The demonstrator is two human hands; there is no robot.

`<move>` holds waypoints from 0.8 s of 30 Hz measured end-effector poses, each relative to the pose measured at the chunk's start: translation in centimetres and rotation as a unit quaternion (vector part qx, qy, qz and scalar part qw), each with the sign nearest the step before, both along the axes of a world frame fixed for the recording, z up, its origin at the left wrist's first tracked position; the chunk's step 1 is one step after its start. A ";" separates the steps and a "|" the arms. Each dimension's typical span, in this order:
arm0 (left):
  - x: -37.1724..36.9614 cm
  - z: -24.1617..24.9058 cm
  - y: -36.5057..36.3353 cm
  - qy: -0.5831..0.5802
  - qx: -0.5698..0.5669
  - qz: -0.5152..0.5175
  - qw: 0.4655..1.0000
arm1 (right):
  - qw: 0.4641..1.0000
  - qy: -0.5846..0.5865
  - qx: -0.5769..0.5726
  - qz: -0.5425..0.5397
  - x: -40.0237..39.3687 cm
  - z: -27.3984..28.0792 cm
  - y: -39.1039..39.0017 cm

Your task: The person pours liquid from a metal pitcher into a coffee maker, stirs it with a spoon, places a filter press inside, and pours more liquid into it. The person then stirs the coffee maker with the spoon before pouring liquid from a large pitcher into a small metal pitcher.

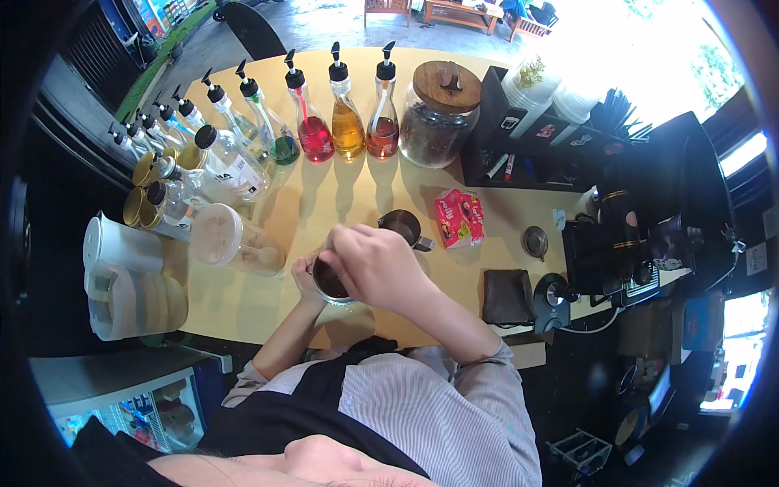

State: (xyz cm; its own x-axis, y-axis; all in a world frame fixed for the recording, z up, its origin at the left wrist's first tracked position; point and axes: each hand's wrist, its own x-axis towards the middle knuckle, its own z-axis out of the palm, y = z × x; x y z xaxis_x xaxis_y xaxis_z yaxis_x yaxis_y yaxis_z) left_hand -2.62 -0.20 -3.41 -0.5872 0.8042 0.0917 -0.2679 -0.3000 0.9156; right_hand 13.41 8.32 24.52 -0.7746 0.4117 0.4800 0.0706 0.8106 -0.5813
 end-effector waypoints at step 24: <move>1.1 3.7 0.4 0.049 0.016 0.077 0.996 | 0.962 0.227 -0.145 -0.048 3.0 -7.3 0.7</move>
State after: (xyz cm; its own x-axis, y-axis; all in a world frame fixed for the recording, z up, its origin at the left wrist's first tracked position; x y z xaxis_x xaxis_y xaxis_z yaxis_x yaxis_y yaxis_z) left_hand -1.50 0.18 0.24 -0.6899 0.7014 0.1793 -0.1257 -0.3601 0.9244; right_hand 16.41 8.97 17.21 -0.4634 0.6386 0.6144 -0.1780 0.6121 -0.7705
